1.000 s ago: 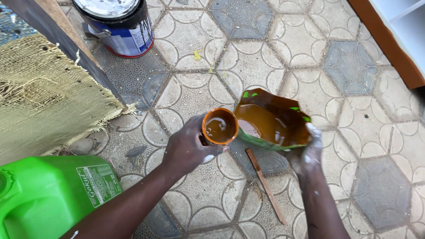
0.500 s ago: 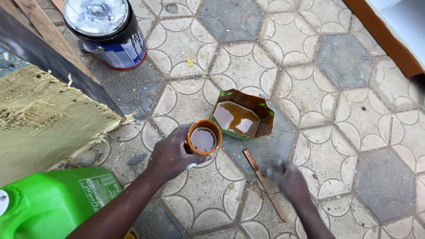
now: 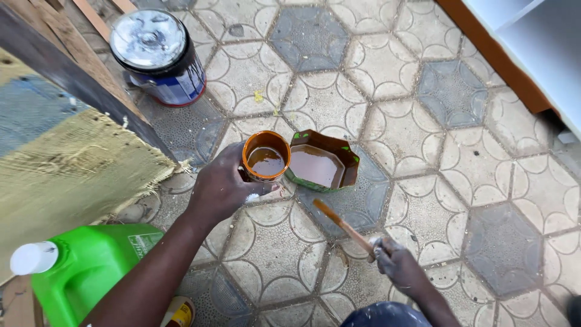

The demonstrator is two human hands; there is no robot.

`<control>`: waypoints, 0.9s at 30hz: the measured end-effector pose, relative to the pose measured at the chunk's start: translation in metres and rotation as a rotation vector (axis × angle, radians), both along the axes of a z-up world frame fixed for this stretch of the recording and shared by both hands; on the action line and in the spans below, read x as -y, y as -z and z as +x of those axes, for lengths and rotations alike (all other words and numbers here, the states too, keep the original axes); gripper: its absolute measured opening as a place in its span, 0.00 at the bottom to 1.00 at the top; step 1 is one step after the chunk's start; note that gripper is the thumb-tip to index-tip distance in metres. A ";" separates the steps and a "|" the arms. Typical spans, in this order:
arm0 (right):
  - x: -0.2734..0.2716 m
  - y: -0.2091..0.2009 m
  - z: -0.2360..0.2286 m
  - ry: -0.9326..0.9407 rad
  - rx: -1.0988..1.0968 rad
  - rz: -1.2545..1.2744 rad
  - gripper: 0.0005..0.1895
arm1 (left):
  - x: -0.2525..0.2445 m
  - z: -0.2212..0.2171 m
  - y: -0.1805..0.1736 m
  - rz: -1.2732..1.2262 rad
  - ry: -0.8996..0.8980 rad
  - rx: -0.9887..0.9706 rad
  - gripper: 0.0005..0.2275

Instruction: Mixing wood stain in a container and pouring it into a smaller cup for use.

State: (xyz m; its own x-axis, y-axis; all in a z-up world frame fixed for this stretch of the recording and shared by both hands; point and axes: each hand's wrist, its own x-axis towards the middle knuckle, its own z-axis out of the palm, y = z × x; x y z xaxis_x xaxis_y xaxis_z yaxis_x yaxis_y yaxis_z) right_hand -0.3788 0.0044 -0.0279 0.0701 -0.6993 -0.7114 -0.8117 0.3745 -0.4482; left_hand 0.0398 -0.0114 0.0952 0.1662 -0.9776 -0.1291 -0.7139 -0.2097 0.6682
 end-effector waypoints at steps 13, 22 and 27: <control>0.078 -0.309 0.109 -0.052 0.535 -0.489 0.19 | -0.018 -0.031 -0.090 -0.018 -0.344 -0.423 0.35; 0.064 -0.342 0.145 -0.309 0.788 -1.311 0.15 | -0.004 -0.031 -0.054 0.016 -0.204 -0.329 0.42; 0.052 -0.342 0.160 -0.271 0.675 -1.055 0.09 | -0.010 -0.038 -0.069 -0.027 -0.129 -0.292 0.36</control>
